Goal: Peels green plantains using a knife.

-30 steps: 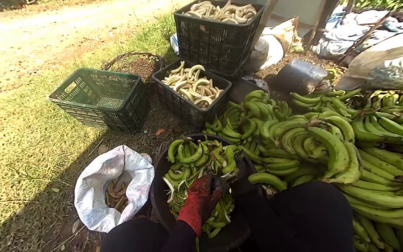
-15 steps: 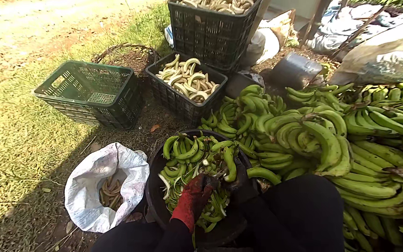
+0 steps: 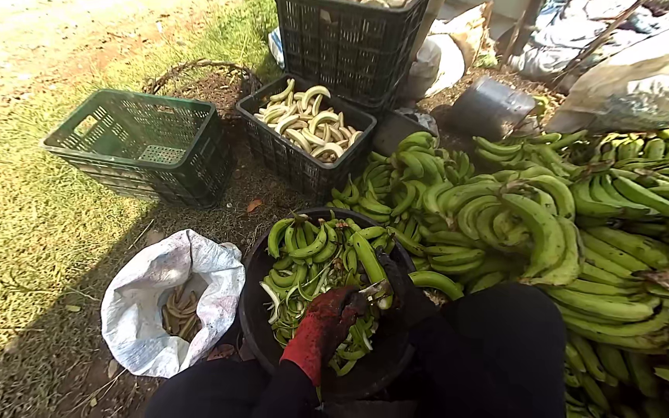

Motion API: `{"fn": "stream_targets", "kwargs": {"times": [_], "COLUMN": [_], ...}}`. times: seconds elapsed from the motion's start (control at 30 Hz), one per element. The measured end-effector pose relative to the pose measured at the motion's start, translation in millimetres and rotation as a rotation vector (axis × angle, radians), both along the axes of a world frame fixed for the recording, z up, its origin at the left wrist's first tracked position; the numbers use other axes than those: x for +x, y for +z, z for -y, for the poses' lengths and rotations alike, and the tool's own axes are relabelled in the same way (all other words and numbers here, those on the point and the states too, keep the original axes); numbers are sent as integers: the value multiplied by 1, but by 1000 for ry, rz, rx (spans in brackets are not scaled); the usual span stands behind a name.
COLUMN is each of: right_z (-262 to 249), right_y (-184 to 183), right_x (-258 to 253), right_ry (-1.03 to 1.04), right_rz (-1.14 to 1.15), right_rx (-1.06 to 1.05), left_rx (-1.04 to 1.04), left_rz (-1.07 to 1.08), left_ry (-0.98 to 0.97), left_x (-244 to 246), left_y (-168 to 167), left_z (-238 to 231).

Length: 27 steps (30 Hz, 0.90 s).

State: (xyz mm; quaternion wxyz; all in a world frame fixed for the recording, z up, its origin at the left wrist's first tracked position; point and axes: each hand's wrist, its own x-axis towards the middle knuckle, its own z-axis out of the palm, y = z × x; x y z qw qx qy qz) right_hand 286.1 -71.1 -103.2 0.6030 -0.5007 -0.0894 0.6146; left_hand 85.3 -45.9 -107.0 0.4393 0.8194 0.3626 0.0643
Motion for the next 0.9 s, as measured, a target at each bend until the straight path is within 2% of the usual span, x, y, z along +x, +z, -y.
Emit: {"fn": "stream_targets", "kwargs": {"times": [0.07, 0.13, 0.2, 0.3, 0.37, 0.43, 0.6, 0.7, 0.8, 0.9], "right_z": [-1, 4, 14, 24, 30, 32, -4, -26, -23, 4], "right_y": [-4, -3, -21, -20, -31, -44, -14, -2, 0, -6], "right_x": [-7, -23, -31, -46, -49, -44, -12, -3, -18, -38], "right_ry": [5, -7, 21, 164, 299, 326, -11, -144, -52, 216], "right_rz": [-87, 1, 60, 20, 27, 49, 264, 294, 193, 118], "right_rx": [17, 77, 159, 18, 9, 35, 46, 61, 104, 70], "left_rx": [63, 155, 241, 226, 200, 181, -16, -3, 121, 247], "left_rz": [-65, -145, -198, -253, -221, -135, 0, -17, -121, -176], "left_ry": [45, 148, 282, 497, 601, 597, 232, 171, 280, 469], "left_x": [2, 5, 7, 3, -4, -10, -7, -6, -4, -6], "left_y": [0, 1, 0, 3, 3, 4, 15, 16, 21, 21], "left_z": [-2, -5, -12, -35, -49, -52, -11, 5, -5, -32]}}
